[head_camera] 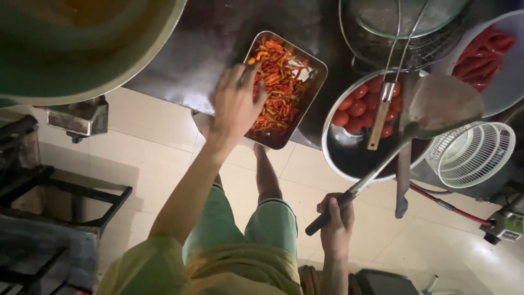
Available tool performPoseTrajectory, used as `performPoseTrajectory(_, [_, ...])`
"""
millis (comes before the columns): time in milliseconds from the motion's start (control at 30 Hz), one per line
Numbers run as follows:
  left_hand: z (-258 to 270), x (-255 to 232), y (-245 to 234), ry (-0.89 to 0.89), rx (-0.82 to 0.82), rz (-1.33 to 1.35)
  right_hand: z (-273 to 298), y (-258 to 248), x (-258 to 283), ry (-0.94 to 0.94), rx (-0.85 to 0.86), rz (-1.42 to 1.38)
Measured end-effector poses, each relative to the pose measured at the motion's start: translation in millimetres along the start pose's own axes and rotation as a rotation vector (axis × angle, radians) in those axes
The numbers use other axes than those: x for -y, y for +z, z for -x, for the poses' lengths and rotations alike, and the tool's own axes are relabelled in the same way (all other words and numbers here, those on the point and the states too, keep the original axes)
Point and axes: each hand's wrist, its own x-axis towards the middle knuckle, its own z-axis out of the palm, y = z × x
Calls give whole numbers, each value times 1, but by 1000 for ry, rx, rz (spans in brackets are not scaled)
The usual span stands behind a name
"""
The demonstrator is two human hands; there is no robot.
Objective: The person fries sliced red peppers in a large wok, scoops them into a metal tray, then adds whole tomatoes to the hot oil and stirs them. The person uses a slotted spoon and a spatula to manage the frying process.
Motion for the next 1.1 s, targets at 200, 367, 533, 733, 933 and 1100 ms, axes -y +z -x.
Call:
performPoseTrajectory(200, [-70,-52,98,73,90,25,11,3,6,-9,-19,53])
performPoseTrajectory(367, [-113,-96,170,-50,417,-149,17,-4,0,-45,-44,31])
performPoseTrajectory(533, [-115,-107,185,-145,514,-219,19,-16,-4,-62,-47,-20])
performPoseTrajectory(733, [-111,-104,187,-216,481,-233,18,-24,-2,-25,-39,-23])
performPoseTrajectory(933, [-89,-99,88,-304,245,-66,17,-29,-7,17,-3,-90])
performPoseTrajectory(1100, [-37,-66,36,-80,262,-45,11,-31,-4,14,-20,-39])
